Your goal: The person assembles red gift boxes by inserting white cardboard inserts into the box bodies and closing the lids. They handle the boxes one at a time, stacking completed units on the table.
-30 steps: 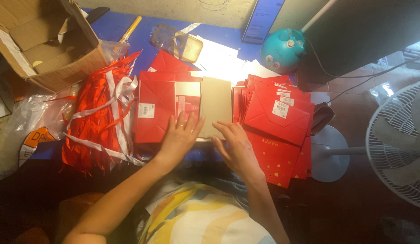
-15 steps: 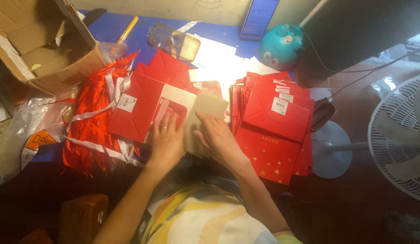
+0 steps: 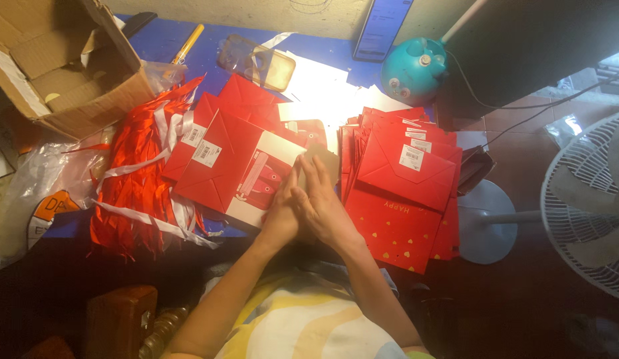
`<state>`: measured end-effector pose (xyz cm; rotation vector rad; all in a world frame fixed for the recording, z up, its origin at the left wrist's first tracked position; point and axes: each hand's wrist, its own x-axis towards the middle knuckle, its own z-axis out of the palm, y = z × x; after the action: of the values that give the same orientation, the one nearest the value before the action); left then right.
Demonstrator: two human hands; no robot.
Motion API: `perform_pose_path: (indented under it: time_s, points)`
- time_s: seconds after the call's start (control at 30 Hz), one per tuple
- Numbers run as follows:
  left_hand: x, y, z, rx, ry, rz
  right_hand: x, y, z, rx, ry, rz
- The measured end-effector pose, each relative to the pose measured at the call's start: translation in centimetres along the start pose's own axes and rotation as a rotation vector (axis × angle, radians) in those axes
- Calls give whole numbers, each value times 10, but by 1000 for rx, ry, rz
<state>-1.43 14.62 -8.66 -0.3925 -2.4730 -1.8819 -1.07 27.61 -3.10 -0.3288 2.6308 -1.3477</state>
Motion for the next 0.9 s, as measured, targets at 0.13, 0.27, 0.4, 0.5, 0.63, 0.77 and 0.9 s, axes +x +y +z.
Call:
perform_pose_path:
  time_s: [0.13, 0.27, 0.4, 0.5, 0.63, 0.77, 0.9]
  points:
    - [4, 18, 7, -84, 76, -46, 1, -3, -8, 75, 111, -78]
    - [14, 21, 17, -89, -114, -166, -1, -2, -15, 89, 233, -63]
    - [10, 19, 27, -31, -139, 86, -7, 3, -22, -32, 307, -61]
    - [-1, 20, 18, 470, -102, 172, -12, 2, -24, -125, 357, -85]
    - [-6, 20, -13, 1014, -253, -242, -18, -5, -26, -120, 403, -112]
    - [-10, 14, -32, 973, -269, -225, -15, -13, -29, -44, 427, -150]
    - [-8, -5, -47, 837, -311, -158, -13, -17, -28, 11, 349, -173]
